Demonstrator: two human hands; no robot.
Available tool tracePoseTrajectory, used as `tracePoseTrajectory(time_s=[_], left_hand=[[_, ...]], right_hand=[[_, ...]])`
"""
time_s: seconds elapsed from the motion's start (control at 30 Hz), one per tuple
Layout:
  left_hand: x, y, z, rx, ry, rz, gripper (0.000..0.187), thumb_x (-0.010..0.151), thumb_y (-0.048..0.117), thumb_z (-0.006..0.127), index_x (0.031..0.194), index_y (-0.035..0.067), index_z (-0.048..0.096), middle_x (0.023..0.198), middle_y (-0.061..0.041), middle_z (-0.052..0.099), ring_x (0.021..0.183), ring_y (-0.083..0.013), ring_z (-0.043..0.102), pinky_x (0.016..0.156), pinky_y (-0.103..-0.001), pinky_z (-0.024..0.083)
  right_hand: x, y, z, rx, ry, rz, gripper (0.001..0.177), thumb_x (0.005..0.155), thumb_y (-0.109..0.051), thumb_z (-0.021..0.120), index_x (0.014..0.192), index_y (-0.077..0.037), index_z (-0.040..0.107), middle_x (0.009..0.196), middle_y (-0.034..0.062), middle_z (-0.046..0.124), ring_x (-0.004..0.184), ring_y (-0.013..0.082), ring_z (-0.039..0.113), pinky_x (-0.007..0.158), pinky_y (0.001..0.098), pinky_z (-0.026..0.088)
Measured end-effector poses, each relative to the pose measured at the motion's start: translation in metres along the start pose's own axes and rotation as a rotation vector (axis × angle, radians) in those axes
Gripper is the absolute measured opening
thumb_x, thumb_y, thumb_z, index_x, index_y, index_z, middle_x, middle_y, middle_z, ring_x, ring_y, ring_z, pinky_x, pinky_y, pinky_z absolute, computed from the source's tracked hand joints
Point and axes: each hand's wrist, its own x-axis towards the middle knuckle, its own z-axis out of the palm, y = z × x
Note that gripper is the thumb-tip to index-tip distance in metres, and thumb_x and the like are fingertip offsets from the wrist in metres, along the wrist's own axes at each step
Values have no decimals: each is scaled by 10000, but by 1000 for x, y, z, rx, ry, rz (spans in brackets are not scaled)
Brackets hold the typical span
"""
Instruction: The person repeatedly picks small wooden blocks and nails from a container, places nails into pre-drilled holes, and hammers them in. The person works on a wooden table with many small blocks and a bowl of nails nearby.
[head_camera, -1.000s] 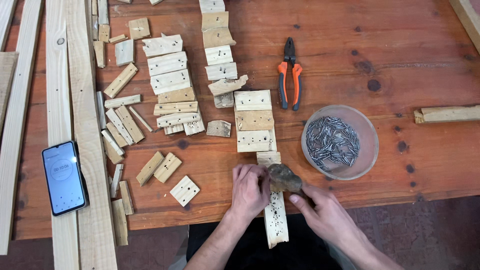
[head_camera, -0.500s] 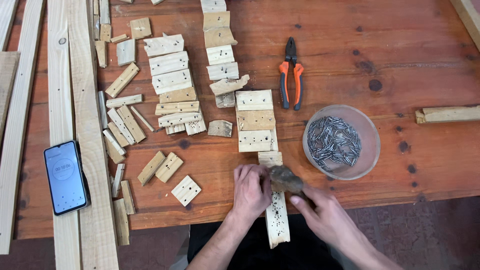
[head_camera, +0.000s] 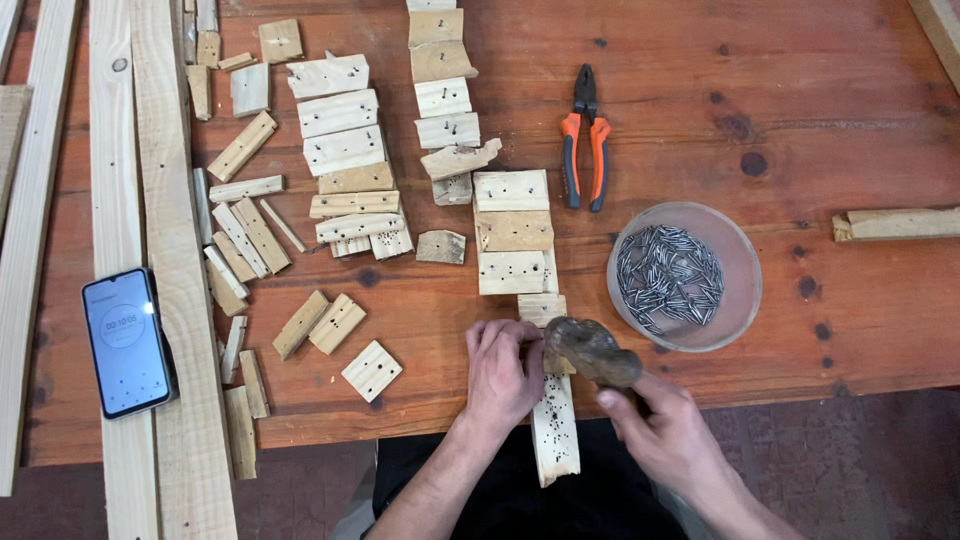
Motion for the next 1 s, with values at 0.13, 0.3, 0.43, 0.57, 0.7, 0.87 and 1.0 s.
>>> tracePoseTrajectory(time_s=[0.13,0.3,0.43,0.57,0.7,0.87,1.0], left_hand=[[3,-1,-1,9,24,41,240,822,-29,614,1052,31,585,957,-82,707,910,-264,649,903,-443,393],[-4,1,-10,40,-18,18,491,895,200,787,1291,43,542,1169,-107,699,1120,-257,632,947,-412,390],[-1,17,-29,101,-184,-133,663,888,438,711,1424,86,546,1533,-148,516,1471,-336,398,1129,-523,308],[-4,17,-28,193,-246,-142,718,858,482,725,1488,193,540,1653,-167,340,1551,-375,246,1237,-586,111],[-5,15,-28,227,-247,-121,782,875,562,694,1529,181,495,1657,-159,340,1559,-388,229,1240,-645,64],[-2,14,-29,217,-275,-135,795,853,543,714,1519,164,500,1672,-128,315,1566,-363,209,1234,-643,47],[-1,13,-28,209,-298,-142,799,866,589,678,1516,161,494,1669,-152,308,1565,-365,198,1227,-639,17]], right_hand=[[15,-30,-4,-66,-147,89,270,958,-307,623,1109,-132,763,804,-46,735,738,59,563,704,270,504],[4,-22,-7,-21,-50,17,362,962,-364,623,699,-114,627,494,-39,561,451,105,492,492,315,423],[12,-27,-13,-69,-141,109,367,964,-402,586,1175,-158,760,704,-40,610,639,110,492,630,289,467],[-5,-20,-31,-15,15,-49,252,935,-310,644,1072,-135,762,699,-21,698,570,92,621,571,274,526],[-18,-89,-53,604,144,-277,287,1000,-185,564,998,98,616,763,143,607,441,103,460,374,247,371],[10,-24,-18,-44,-30,-2,267,957,-414,573,1043,-193,697,859,-19,771,757,110,732,686,297,566],[21,-12,-17,-185,-109,-37,252,927,-325,669,1085,-142,741,879,43,827,707,150,738,699,353,547]])
